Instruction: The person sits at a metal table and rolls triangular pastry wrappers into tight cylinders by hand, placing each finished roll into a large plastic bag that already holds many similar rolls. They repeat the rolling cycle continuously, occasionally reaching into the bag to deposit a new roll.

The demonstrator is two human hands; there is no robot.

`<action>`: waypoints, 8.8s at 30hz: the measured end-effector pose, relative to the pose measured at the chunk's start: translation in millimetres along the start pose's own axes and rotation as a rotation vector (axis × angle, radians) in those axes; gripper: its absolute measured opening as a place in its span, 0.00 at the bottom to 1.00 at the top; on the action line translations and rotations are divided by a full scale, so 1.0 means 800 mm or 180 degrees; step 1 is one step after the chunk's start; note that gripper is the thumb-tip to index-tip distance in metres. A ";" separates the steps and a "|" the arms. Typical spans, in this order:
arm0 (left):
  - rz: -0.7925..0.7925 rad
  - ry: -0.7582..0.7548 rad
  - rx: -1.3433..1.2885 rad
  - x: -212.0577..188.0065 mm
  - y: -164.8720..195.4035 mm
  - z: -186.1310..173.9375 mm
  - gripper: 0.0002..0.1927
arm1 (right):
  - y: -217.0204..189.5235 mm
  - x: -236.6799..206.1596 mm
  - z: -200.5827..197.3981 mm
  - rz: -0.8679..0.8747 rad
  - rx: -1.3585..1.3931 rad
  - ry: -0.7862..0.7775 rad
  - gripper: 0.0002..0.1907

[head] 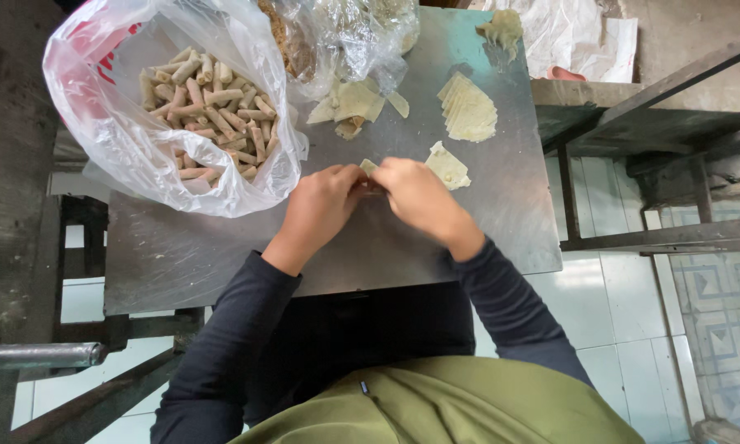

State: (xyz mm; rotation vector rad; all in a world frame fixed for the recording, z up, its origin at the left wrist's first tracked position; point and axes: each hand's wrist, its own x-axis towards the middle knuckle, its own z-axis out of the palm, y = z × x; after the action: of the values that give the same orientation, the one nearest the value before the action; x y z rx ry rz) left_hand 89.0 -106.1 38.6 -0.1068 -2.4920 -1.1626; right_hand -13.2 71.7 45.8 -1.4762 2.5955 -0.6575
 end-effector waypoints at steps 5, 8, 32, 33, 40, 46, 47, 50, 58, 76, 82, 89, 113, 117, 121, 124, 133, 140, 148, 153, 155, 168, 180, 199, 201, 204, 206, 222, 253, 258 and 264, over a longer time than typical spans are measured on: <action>-0.0189 -0.0018 0.0037 0.011 -0.018 0.011 0.06 | 0.025 0.061 -0.009 0.0514 -0.0049 -0.0973 0.12; 0.0177 -0.0082 0.0164 0.014 -0.033 0.012 0.05 | 0.032 0.063 -0.008 -0.0478 -0.0072 -0.0614 0.04; 0.0361 0.0317 0.0855 0.002 -0.023 0.021 0.04 | 0.018 -0.013 0.022 0.0099 -0.0086 0.0850 0.06; 0.0127 0.0455 0.0782 0.004 -0.021 0.026 0.04 | 0.015 -0.013 0.027 0.0340 0.0044 0.0913 0.06; -0.0339 0.0503 0.0504 0.012 -0.020 0.025 0.02 | 0.023 0.002 0.027 0.0556 0.0182 0.0940 0.06; -0.0021 0.0615 0.0707 0.008 -0.030 0.036 0.03 | 0.029 0.000 0.033 0.0506 0.0178 0.1015 0.05; -0.0130 0.0696 0.0773 0.010 -0.033 0.044 0.04 | 0.029 0.004 0.039 0.0639 0.0161 0.1127 0.04; -0.0386 0.1028 0.0974 0.021 -0.042 0.069 0.07 | 0.031 0.019 0.059 0.1149 0.0161 0.1312 0.07; -0.0206 0.1573 0.1208 0.078 -0.058 0.077 0.13 | 0.054 0.091 0.068 0.1076 -0.0405 0.1895 0.10; 0.0109 0.1771 0.3463 0.043 0.025 -0.030 0.07 | 0.045 -0.019 -0.011 0.0518 0.0430 0.1484 0.04; -0.1317 0.0793 0.4019 0.019 -0.030 -0.158 0.15 | -0.030 0.024 -0.039 -0.0022 0.0906 0.0354 0.16; -0.0183 0.1097 0.2495 0.006 0.004 -0.142 0.39 | -0.024 0.119 -0.052 -0.0853 0.0388 0.1603 0.12; -0.0563 0.0430 0.1515 -0.014 0.030 0.040 0.16 | 0.012 0.302 0.021 -0.0143 0.1609 0.1886 0.08; -0.0876 0.0326 0.1533 -0.006 0.012 0.073 0.16 | 0.008 0.312 0.029 -0.0254 0.0969 0.2580 0.05; -0.0662 0.0380 0.1350 -0.004 0.013 0.082 0.11 | -0.001 0.316 0.032 0.0005 0.0864 0.2453 0.03; -0.0695 0.0577 0.0915 -0.003 0.018 0.075 0.07 | -0.001 0.311 0.031 0.0099 0.1091 0.2375 0.04; -0.1304 0.0615 -0.0881 0.008 0.011 0.047 0.10 | 0.028 0.272 0.017 0.0753 0.2862 0.1664 0.07; -0.1514 0.0497 -0.0821 -0.013 0.012 0.033 0.13 | 0.061 0.140 -0.028 0.0713 0.3403 0.1468 0.09; -0.1460 0.0598 -0.0897 -0.032 0.012 0.028 0.14 | 0.064 -0.052 -0.033 0.1255 0.3497 0.1143 0.10; -0.1441 0.0772 -0.0934 -0.033 0.006 0.033 0.13 | 0.062 -0.086 -0.005 0.1359 0.3227 0.0946 0.09; -0.1433 0.0790 -0.0946 -0.033 0.006 0.035 0.13 | 0.054 -0.090 0.000 0.1287 0.2918 0.1005 0.09; -0.1297 0.0718 -0.0755 -0.027 0.018 0.029 0.13 | 0.000 -0.104 -0.040 -0.1288 -0.0556 0.1307 0.20; -0.1161 0.0803 -0.0813 -0.026 0.021 0.035 0.11 | 0.010 -0.005 -0.047 -0.0470 0.0487 0.2173 0.09; -0.0726 0.0825 -0.0345 -0.035 0.039 0.039 0.05 | 0.043 0.043 -0.037 -0.1215 -0.0199 0.0134 0.20; -0.0692 0.0839 -0.0367 -0.035 0.041 0.038 0.06 | 0.047 0.037 -0.036 -0.1189 -0.0404 0.0238 0.20; -0.0789 0.0749 -0.0318 -0.032 0.042 0.036 0.07 | 0.049 0.033 -0.037 -0.0982 -0.0434 0.0474 0.17; -0.0749 0.0742 -0.0217 -0.030 0.041 0.034 0.06 | 0.043 0.022 -0.037 -0.0575 -0.0079 0.0500 0.20; 0.0460 0.0163 0.1332 -0.034 0.019 0.033 0.08 | -0.038 -0.059 0.026 0.1054 -0.0357 0.1297 0.07; 0.1523 -0.0024 0.1321 -0.021 -0.019 0.021 0.10 | -0.071 -0.062 0.037 0.0500 0.0143 0.1711 0.13; 0.1442 0.0020 0.1156 -0.023 -0.021 0.022 0.10 | -0.073 -0.063 0.032 0.0441 -0.0048 0.1511 0.17; 0.1011 0.0119 0.0660 -0.014 -0.012 0.017 0.04 | -0.059 -0.061 0.021 0.0287 -0.0004 0.1085 0.15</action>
State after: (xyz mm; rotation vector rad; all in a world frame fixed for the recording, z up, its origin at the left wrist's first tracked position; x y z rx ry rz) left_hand 92.7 -100.8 19.4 -0.4029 -2.4328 -0.7671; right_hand 55.3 86.0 42.8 -1.3386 2.8878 -0.9721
